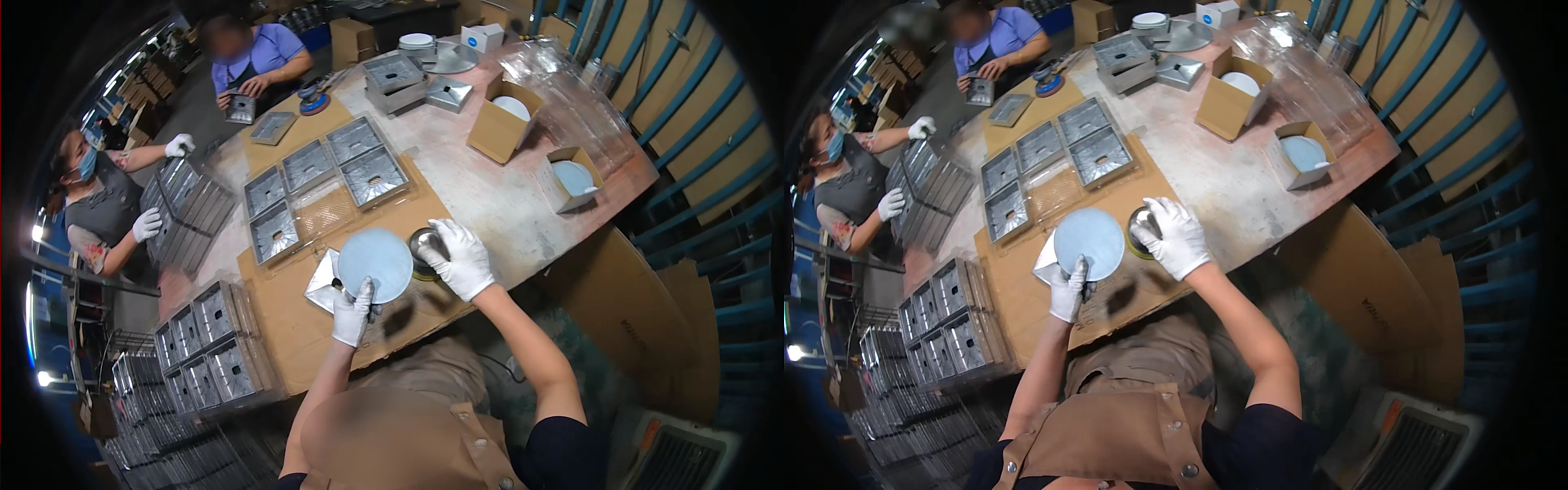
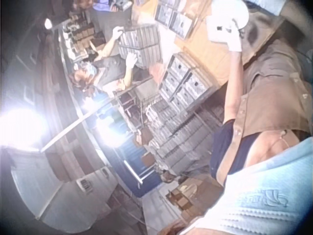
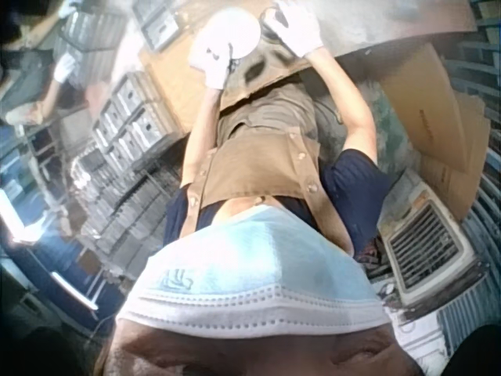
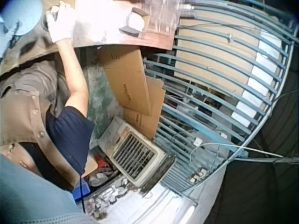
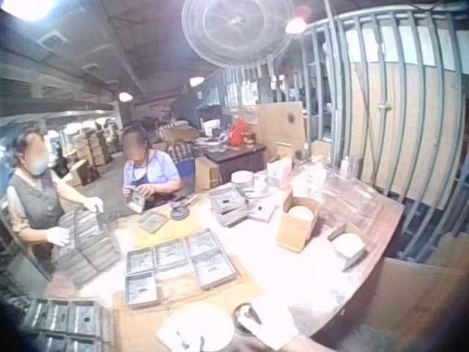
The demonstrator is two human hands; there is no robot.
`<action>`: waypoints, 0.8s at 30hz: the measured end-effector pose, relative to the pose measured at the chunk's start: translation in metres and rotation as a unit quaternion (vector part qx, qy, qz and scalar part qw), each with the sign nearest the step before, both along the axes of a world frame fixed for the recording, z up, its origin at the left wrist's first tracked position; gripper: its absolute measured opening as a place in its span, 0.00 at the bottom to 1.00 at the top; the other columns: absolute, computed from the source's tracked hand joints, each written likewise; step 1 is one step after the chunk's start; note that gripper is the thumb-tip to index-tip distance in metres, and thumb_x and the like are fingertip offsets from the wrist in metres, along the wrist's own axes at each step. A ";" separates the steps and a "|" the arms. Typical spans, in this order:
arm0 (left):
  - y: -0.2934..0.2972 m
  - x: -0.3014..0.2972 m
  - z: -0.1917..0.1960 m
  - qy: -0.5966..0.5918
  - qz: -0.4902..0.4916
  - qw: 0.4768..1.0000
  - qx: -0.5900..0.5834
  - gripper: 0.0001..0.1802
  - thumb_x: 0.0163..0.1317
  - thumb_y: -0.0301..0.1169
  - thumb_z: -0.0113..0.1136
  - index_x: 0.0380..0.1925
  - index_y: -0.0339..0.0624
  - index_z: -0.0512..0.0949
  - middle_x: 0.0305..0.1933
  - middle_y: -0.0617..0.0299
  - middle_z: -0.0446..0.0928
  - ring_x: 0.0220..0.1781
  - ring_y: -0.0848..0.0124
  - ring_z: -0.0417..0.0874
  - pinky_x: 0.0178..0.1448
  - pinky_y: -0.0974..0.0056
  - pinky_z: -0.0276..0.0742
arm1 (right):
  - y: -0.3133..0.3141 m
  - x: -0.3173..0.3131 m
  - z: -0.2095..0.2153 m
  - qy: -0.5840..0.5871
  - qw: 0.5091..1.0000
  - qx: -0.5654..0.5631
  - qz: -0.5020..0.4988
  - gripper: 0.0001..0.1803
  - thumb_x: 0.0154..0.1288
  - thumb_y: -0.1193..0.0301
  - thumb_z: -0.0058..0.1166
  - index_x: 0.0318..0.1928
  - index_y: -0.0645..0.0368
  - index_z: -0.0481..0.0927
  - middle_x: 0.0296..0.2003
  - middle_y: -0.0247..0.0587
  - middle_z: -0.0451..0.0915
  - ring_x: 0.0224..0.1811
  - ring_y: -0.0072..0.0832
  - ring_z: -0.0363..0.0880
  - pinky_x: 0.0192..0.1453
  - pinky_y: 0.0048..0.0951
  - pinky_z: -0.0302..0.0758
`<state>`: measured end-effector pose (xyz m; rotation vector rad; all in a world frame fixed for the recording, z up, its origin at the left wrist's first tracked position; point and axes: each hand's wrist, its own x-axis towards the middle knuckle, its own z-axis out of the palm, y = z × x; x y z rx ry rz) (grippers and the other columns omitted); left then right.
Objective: Grinding the edges and surfaces of square metal components using a hand-held power grinder.
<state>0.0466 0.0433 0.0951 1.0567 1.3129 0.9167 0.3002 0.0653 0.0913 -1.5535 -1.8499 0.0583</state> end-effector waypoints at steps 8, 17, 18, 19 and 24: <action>0.009 0.040 0.005 0.115 -0.220 0.969 0.011 0.31 0.69 0.54 0.65 0.50 0.33 0.81 0.36 0.57 0.85 0.34 0.71 0.85 0.41 0.63 0.81 | -0.022 0.048 0.026 0.397 0.900 -0.176 -0.017 0.32 0.58 0.79 0.68 0.64 0.59 0.79 0.50 0.37 0.84 0.48 0.22 0.81 0.53 0.29 0.81; 0.023 -0.031 -0.033 0.499 -0.006 0.797 0.340 0.27 0.63 0.44 0.69 0.57 0.41 0.78 0.58 0.50 0.79 0.61 0.50 0.78 0.66 0.48 0.70 | 0.050 0.319 0.028 0.158 0.898 -0.140 -0.387 0.25 0.68 0.66 0.61 0.65 0.52 0.79 0.56 0.49 0.83 0.54 0.40 0.83 0.60 0.39 0.78; 0.019 -0.051 -0.036 0.514 0.007 0.790 0.335 0.27 0.63 0.44 0.69 0.57 0.41 0.78 0.58 0.50 0.79 0.61 0.50 0.78 0.66 0.48 0.70 | 0.056 0.284 0.054 -0.074 0.856 -0.308 -0.410 0.26 0.69 0.60 0.59 0.66 0.48 0.79 0.55 0.50 0.84 0.55 0.45 0.83 0.62 0.44 0.77; 0.020 -0.054 -0.043 0.509 0.017 0.793 0.335 0.26 0.63 0.43 0.69 0.57 0.42 0.78 0.59 0.50 0.78 0.62 0.50 0.77 0.66 0.48 0.70 | 0.052 0.289 0.039 -0.236 0.835 -0.271 -0.417 0.25 0.68 0.53 0.57 0.63 0.42 0.82 0.52 0.51 0.84 0.59 0.50 0.81 0.63 0.52 0.75; 0.013 -0.048 -0.062 0.502 0.006 0.811 0.299 0.24 0.62 0.42 0.68 0.55 0.44 0.78 0.62 0.50 0.76 0.66 0.49 0.75 0.68 0.47 0.66 | 0.079 0.317 0.008 -0.215 0.834 -0.396 -0.319 0.21 0.68 0.53 0.54 0.56 0.44 0.87 0.52 0.54 0.85 0.57 0.53 0.83 0.64 0.46 0.77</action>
